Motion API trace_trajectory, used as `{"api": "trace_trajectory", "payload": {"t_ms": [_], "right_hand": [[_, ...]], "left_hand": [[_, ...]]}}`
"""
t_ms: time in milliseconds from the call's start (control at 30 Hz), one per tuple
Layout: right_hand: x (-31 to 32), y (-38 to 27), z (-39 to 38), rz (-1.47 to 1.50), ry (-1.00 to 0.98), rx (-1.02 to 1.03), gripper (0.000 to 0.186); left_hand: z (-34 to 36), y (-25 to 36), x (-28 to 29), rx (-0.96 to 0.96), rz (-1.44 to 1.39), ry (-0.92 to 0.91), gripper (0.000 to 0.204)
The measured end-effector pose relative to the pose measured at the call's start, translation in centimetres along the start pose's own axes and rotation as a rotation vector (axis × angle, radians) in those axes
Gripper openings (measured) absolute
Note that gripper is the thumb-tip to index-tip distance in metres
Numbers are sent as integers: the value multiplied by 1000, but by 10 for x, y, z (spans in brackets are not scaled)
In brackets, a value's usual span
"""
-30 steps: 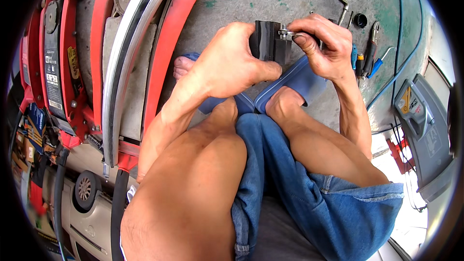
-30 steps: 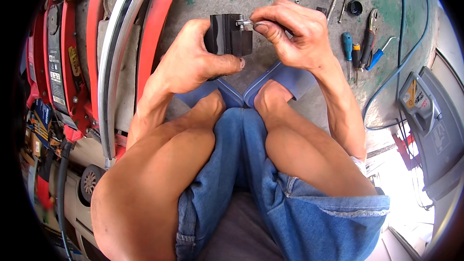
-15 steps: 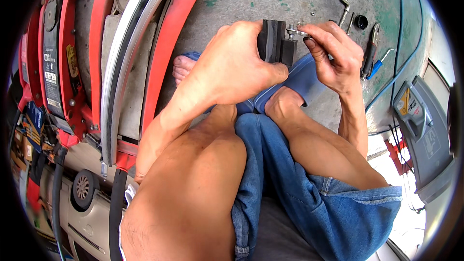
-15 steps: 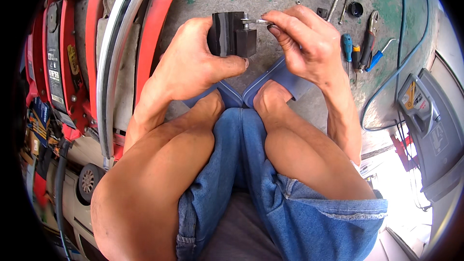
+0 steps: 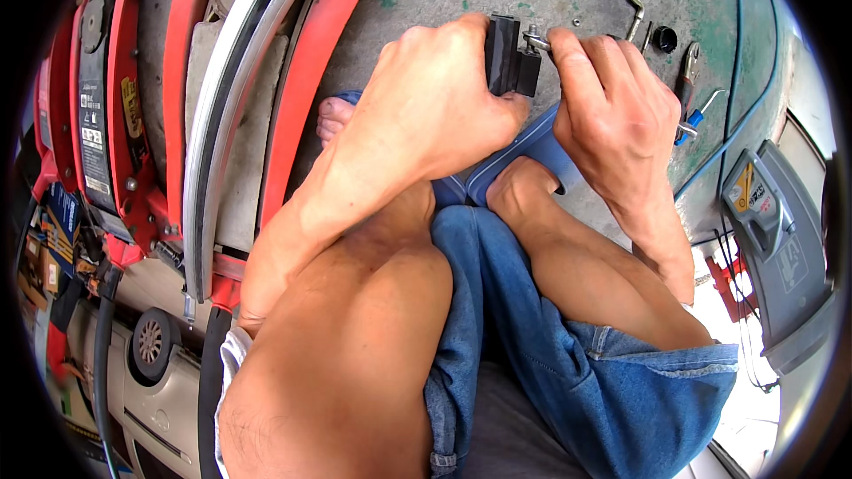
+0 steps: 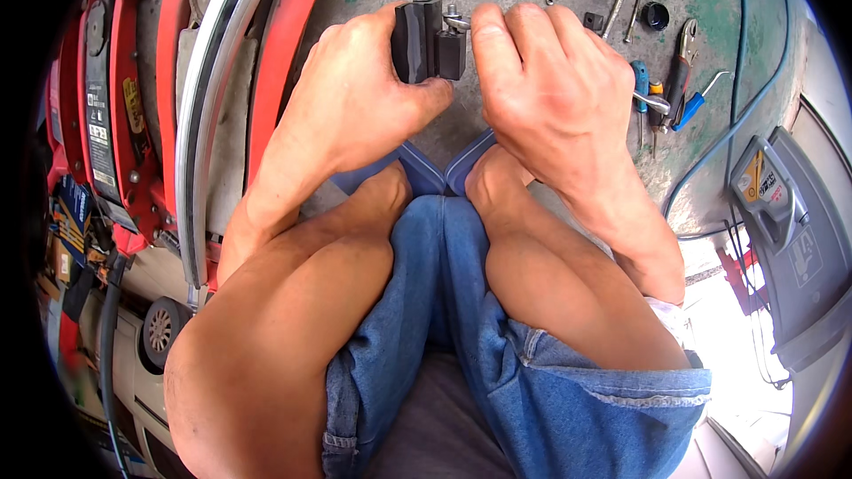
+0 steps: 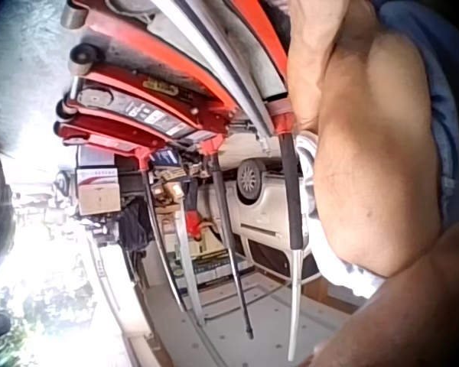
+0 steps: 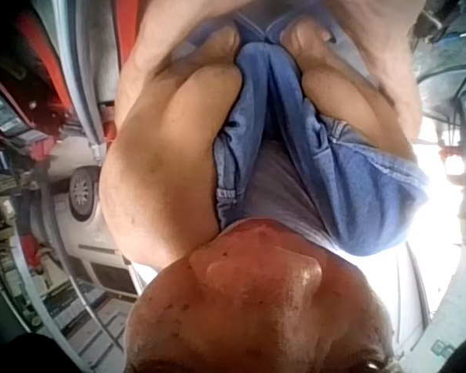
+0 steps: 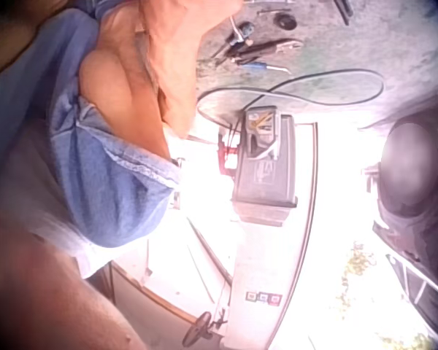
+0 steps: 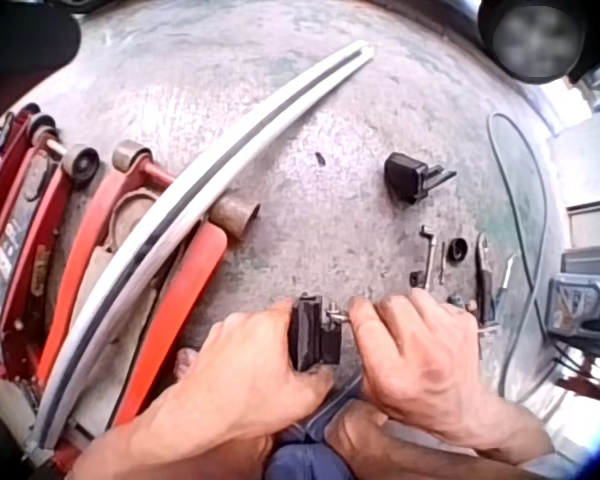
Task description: The person assembles a small mechanical component using a wrench and a socket wrench, while sitting on the floor.
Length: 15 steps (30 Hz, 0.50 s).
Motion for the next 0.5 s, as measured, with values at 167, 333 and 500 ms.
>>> {"api": "trace_trajectory", "payload": {"t_ms": [167,333,500], "right_hand": [[-2,6,-1,98,23,51,37],[-29,18,-5,369,201,105,27],[-47,31,-4,664,276,185,19]], "left_hand": [[1,-7,3,-44,-116,-57,37],[4,-17,6,-54,-165,-189,32],[5,-39,-21,13,-871,-534,29]]}}
Point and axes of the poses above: each hand's wrist, its own z-axis towards the middle knuckle, its own x-axis out of the back of the hand, y = z × x, the point moved 2 cm from there along z, towards the middle knuckle, and after that the axes turned 8 degrees about -y, right-handed, at the moved point
